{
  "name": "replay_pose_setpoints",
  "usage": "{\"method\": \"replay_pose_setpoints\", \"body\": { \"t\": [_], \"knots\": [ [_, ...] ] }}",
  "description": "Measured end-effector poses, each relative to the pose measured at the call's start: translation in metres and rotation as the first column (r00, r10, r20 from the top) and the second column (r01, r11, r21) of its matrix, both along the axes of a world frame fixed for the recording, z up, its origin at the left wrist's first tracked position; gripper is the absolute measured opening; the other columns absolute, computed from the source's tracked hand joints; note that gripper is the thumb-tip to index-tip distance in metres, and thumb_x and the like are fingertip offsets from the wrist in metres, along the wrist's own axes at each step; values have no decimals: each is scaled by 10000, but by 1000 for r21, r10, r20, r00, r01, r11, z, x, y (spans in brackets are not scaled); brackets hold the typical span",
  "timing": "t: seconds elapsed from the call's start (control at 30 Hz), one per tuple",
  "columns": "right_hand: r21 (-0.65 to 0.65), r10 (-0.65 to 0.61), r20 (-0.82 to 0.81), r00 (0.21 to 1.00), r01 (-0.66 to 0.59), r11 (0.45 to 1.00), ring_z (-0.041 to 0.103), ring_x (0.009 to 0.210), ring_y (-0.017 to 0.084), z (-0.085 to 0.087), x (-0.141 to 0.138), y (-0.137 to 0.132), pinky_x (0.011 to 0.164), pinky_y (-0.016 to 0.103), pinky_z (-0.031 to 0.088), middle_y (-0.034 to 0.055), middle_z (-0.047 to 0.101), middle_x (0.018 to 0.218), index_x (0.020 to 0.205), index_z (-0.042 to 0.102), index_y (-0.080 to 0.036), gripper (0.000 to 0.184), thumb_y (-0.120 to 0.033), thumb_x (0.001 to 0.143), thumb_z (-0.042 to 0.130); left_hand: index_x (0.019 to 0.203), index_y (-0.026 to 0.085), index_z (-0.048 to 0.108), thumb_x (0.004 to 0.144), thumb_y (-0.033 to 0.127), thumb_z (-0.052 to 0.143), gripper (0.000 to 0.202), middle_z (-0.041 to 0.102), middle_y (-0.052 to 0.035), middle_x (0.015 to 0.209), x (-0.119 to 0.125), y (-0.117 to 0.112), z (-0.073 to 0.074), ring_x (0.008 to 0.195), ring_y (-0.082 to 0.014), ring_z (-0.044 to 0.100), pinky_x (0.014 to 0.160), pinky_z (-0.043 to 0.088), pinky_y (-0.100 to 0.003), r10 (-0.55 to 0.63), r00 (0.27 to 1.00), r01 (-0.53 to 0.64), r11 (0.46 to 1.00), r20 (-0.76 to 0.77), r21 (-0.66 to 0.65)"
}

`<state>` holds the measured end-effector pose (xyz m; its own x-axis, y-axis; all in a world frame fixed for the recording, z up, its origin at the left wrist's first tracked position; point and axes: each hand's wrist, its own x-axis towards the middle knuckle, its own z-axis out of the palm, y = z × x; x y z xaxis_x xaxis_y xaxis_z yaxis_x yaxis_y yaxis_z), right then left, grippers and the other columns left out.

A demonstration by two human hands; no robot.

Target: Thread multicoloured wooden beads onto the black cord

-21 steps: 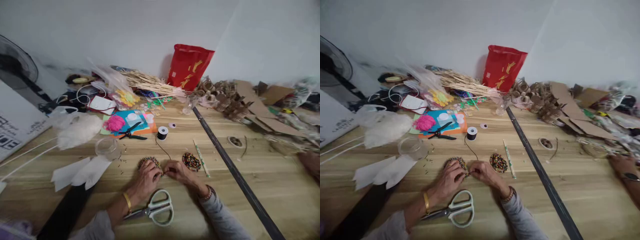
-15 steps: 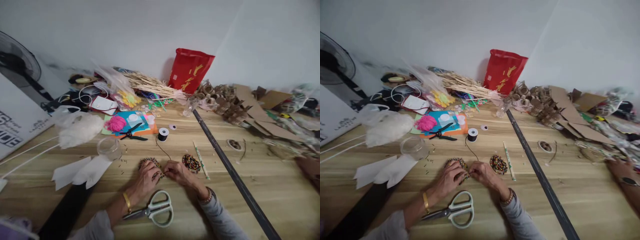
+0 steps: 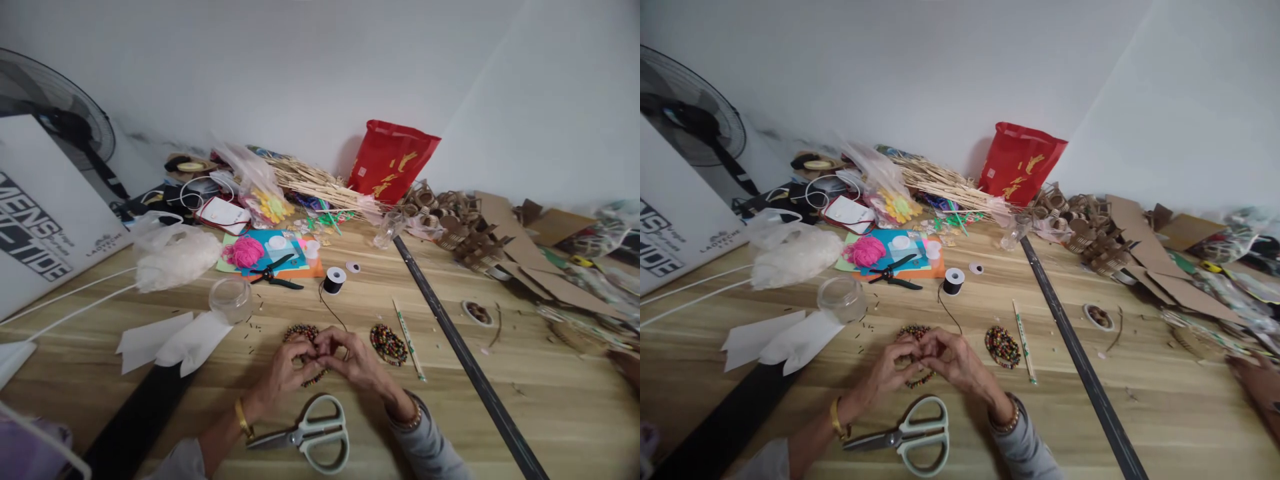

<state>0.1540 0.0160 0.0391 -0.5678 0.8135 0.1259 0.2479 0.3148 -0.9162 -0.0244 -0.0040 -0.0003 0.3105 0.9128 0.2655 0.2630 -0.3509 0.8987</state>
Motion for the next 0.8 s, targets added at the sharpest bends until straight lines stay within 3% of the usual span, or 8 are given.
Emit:
{"method": "replay_pose_setpoints", "body": {
  "t": [0.1,0.17,0.27,0.57,0.8],
  "knots": [
    [-151,-103,-220,970,70,986,576,780,155,-15,-8,-2,703,262,468,37,610,889,1109,555,-193,397,-382,787,692,652,160,619,790,247,603,164,656,-52,750,-5,-3,3,772,-194,607,732,458,-288,82,995,-76,992,64,-96],
    [-233,-165,-322,932,91,968,577,784,156,-26,-12,-3,700,260,467,33,599,872,1080,570,-194,378,-402,787,688,640,160,611,783,232,586,162,650,-45,717,-7,-4,4,725,-187,605,699,459,-282,129,989,-117,982,70,-148],
    [-294,-166,-338,926,64,954,568,732,144,-39,-18,-4,665,245,451,22,594,800,921,631,-177,258,-399,798,677,647,159,615,782,232,575,159,647,-36,682,-8,-5,3,679,-177,596,662,457,-268,154,985,-139,973,73,-183],
    [-147,-214,-316,924,175,974,555,727,164,-48,-27,-10,646,262,429,38,616,779,828,691,-187,211,-394,794,677,645,162,608,797,288,586,199,628,-24,647,-6,-8,-12,624,-156,577,620,454,-242,205,978,-203,978,37,-52],
    [-123,-307,-314,898,282,951,516,690,150,-50,-34,-20,627,253,402,15,568,709,726,630,-173,237,-389,824,636,604,174,596,808,267,540,230,621,-28,613,-4,-12,-14,607,-157,575,610,467,-246,224,974,-221,971,-19,91]
  ]
}}
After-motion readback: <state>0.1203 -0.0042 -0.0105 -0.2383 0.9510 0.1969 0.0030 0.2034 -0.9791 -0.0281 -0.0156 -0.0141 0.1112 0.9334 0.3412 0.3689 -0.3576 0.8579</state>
